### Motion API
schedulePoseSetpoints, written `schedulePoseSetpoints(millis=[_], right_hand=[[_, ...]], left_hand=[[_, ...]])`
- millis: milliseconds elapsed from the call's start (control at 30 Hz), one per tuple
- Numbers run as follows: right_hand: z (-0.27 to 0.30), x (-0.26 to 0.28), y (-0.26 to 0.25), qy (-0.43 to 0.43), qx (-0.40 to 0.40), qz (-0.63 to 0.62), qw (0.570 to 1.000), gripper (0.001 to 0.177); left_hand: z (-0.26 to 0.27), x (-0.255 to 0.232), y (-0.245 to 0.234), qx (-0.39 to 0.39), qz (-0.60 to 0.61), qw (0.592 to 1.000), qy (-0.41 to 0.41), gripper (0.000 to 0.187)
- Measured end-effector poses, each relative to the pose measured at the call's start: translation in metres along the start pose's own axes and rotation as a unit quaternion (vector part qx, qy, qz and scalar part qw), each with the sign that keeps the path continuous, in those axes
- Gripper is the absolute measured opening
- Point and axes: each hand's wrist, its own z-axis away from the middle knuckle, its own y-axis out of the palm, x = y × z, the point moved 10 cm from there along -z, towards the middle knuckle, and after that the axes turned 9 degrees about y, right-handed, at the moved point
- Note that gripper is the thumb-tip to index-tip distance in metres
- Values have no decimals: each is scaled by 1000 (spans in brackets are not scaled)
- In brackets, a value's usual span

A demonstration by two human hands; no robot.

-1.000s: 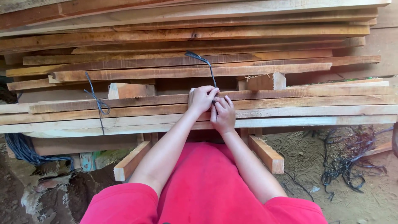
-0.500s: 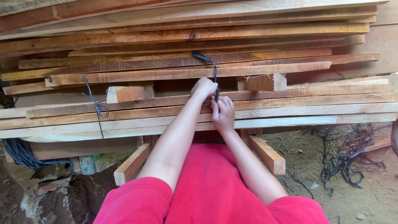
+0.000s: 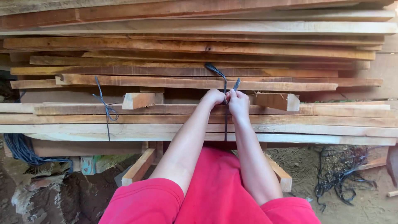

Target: Tying together a bundle of thin wooden planks using plastic strips.

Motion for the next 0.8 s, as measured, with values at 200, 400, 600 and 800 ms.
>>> schedulePoseSetpoints(millis=[200, 400, 600, 800], right_hand=[[-1, 7, -1, -47, -10, 31, 998, 32], [103, 58, -35, -317, 58, 50, 945, 29], [148, 47, -46, -472, -32, 178, 863, 14], [158, 47, -37, -508, -78, 235, 825, 5]], left_hand=[[31, -7, -16, -8, 32, 999, -31, 56], [17, 8, -10, -53, 56, 994, -71, 60], [5, 16, -5, -88, 64, 992, -62, 39], [10, 10, -7, -89, 63, 993, -44, 34]])
